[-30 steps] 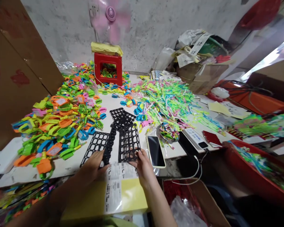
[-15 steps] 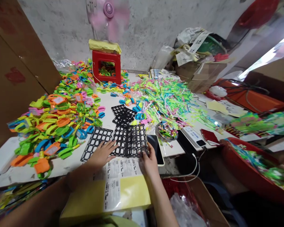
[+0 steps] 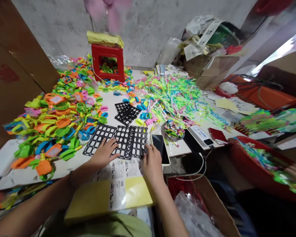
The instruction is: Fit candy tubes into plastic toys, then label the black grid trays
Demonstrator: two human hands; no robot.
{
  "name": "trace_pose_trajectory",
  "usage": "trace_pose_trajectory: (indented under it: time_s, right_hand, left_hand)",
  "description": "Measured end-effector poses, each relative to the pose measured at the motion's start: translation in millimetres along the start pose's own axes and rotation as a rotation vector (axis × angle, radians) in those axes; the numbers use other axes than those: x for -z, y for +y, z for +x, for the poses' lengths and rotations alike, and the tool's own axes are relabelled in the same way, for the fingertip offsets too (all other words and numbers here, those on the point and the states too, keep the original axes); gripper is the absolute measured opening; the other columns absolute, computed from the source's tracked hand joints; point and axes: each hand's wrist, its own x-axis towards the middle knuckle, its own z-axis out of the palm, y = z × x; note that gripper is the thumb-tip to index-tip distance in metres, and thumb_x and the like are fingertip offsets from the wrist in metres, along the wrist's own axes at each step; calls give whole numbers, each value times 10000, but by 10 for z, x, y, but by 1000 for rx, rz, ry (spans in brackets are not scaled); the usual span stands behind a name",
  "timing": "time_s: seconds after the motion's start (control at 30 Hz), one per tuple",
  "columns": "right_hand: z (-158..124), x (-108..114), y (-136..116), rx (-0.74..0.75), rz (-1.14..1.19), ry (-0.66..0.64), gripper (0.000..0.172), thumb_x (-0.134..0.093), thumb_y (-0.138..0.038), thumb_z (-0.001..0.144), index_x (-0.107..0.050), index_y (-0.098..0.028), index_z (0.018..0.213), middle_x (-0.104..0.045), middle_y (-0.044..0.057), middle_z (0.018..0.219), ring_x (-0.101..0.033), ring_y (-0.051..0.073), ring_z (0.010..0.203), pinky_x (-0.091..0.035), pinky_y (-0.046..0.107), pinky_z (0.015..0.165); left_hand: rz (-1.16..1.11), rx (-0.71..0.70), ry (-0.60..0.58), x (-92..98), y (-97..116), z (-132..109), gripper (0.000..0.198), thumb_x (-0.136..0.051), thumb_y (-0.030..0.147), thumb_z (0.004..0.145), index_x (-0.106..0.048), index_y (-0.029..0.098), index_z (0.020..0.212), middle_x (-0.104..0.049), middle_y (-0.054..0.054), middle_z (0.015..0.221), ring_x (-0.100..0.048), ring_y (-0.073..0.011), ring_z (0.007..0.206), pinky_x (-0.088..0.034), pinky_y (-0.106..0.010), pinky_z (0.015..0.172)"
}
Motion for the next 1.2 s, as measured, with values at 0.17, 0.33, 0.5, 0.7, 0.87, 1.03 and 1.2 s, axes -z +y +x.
trace_pose_trajectory:
  time_s: [0.17,0.33,0.5,0.7,0.87,1.03,1.2]
  right_hand:
    - [-498,52,-351,225,-172,-341,288,-460,-302,947,-605,-276,1194,-611,87,1298,-520,297,1212,-256,598,1083]
    - [-806,13,-275,206,-247,-370,298,-467,-321,953,-570,-274,1228,-603,102,1316,-530,315,1188,-240,608,1056]
    - [-708,-4,-406,204,-295,-426,307,-541,-218,893,-588,-221,1197,-641,117,1179,-552,313,1080,-317,546,989]
    - [-548,-328,-877,395,-167,-518,415,-476,-157,907,-530,-233,1311,-559,92,1327,-519,279,1089,-397,430,890]
    - [-579,-461,-988,431,-176,-553,415,-449,-132,919,-544,-248,1306,-554,73,1360,-512,273,1106,-395,429,884]
    - [-541,-416,-1132,328,-200,-583,343,-484,-153,922,-572,-234,1243,-629,84,1225,-541,267,1048,-378,402,841]
    - [-419,-627,-1430,398,-78,-483,372,-491,-149,934,-530,-206,1300,-636,98,1183,-542,241,1049,-330,392,927]
  left_hand:
    - [-5,73,102,236,57,-476,398,-476,375,938,-568,186,1277,-572,-128,1345,-482,-297,1284,-370,-499,1090]
    - [18,192,51,366,-7,-1195,287,-553,311,886,-608,220,1153,-655,-91,1105,-605,-263,1009,-502,-433,904]
    - [38,179,69,207,-127,-1437,530,-613,259,843,-487,199,1354,-568,-123,1226,-527,-287,1123,-454,-462,989]
    - [85,162,63,190,-171,-1177,431,-425,157,926,-564,241,1326,-602,-105,1076,-530,-257,958,-479,-450,875]
    - [82,162,135,252,-269,-1168,352,-428,171,935,-630,216,1219,-591,-106,1214,-504,-275,1110,-434,-449,953]
    - [-63,285,235,252,-343,-1297,227,-514,261,896,-643,172,1060,-625,-115,1090,-526,-292,1066,-410,-477,971]
    - [-572,412,302,241,-278,-1281,221,-573,394,862,-624,181,886,-669,-83,951,-599,-261,978,-443,-430,935]
